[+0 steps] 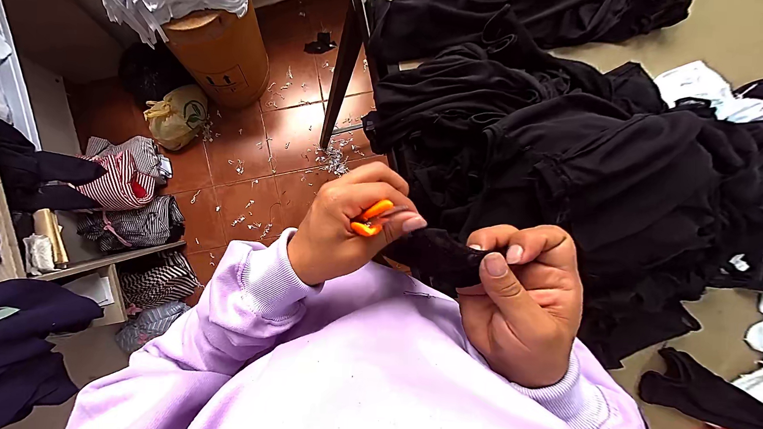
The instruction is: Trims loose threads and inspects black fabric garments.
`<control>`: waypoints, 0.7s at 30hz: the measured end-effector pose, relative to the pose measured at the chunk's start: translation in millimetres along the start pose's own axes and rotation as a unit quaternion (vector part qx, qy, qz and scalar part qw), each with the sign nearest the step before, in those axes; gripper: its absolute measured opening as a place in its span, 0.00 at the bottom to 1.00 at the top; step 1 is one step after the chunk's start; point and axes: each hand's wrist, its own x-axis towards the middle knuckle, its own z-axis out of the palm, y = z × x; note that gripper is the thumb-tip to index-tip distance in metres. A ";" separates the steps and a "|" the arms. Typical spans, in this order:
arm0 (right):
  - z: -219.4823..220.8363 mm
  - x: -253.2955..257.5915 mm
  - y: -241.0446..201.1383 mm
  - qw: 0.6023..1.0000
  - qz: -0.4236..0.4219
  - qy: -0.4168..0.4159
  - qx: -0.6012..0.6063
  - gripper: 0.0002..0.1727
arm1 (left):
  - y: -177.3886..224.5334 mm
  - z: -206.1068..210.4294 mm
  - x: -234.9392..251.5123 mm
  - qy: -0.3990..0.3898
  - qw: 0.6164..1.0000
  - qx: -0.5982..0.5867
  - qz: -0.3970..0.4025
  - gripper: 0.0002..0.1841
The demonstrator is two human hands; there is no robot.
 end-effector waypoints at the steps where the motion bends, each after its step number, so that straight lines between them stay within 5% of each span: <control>1: -0.6 -0.5 -0.3 1.000 0.007 0.011 0.004 0.09 | -1.5 -2.5 0.0 0.029 0.999 0.042 -0.003 0.08; 4: -1.7 -0.9 -0.1 0.998 0.024 0.046 0.036 0.10 | -8.6 -13.5 -3.0 0.097 0.963 0.250 0.002 0.04; 6: -1.9 -1.0 0.4 0.997 0.026 0.059 0.046 0.10 | -11.6 -19.2 -6.2 0.106 0.945 0.309 0.000 0.10; 9: -1.2 0.3 1.4 0.999 0.012 0.049 0.015 0.10 | -4.9 -22.1 -8.1 0.056 0.980 0.186 -0.034 0.15; 12: 0.1 7.5 1.6 0.998 -0.036 -0.005 -0.060 0.13 | 3.8 -8.4 -1.8 -0.080 0.995 0.027 -0.050 0.32; 15: 5.4 23.4 6.6 0.989 -0.107 -0.056 -0.090 0.23 | 8.7 8.6 7.1 -0.125 0.983 -0.126 -0.054 0.09; 18: 1.5 35.9 24.2 0.973 -0.083 -0.192 -0.099 0.51 | 23.9 -3.1 17.8 -0.107 0.953 -0.274 -0.075 0.07; 21: -6.5 39.0 38.8 0.928 -0.029 -0.292 -0.231 0.20 | 41.8 -57.2 31.3 -0.014 0.954 -0.295 -0.050 0.08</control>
